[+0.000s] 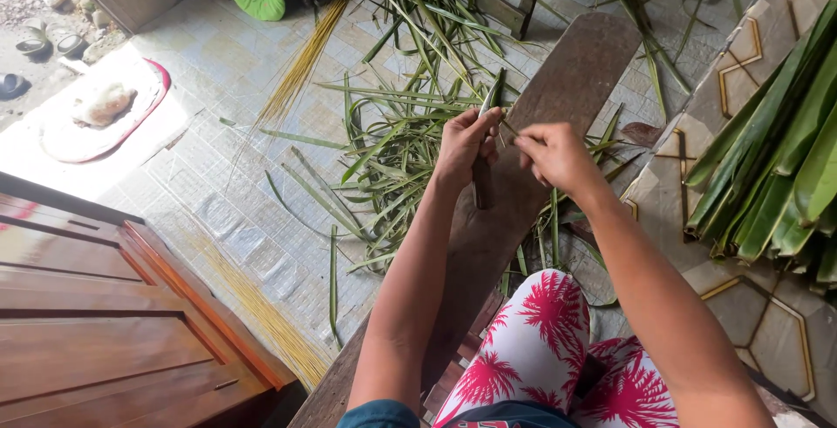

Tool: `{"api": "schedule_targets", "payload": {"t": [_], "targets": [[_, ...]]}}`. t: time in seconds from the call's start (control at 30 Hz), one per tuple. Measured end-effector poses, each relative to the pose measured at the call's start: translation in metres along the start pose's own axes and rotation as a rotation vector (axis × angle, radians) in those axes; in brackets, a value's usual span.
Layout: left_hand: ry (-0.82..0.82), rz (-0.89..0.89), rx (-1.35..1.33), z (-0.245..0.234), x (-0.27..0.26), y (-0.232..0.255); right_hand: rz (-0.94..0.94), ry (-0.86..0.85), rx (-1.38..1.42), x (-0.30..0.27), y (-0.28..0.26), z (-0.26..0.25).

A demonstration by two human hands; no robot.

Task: Strip thin fibers from palm leaves using a knife and a wooden board

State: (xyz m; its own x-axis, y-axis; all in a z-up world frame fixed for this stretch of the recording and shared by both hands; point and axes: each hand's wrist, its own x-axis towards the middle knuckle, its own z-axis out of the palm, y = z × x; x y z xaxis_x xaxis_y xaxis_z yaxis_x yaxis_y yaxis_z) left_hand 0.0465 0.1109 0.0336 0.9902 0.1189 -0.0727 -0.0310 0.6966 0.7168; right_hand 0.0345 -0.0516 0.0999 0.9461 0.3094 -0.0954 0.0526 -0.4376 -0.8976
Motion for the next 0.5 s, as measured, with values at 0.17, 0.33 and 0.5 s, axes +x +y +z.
{"api": "schedule_targets", "payload": {"t": [0.17, 0.33, 0.5], "targets": [[0.035, -0.025, 0.002, 0.001, -0.001, 0.004, 0.006, 0.03, -0.2, -0.07, 0.033, -0.037], [0.049, -0.062, 0.037, -0.007, -0.004, 0.016, 0.309, -0.042, -0.313, -0.155, 0.063, -0.089], [0.099, -0.073, 0.024, -0.016, -0.001, 0.012, 0.527, -0.076, -0.503, -0.246, 0.083, -0.145]]}}
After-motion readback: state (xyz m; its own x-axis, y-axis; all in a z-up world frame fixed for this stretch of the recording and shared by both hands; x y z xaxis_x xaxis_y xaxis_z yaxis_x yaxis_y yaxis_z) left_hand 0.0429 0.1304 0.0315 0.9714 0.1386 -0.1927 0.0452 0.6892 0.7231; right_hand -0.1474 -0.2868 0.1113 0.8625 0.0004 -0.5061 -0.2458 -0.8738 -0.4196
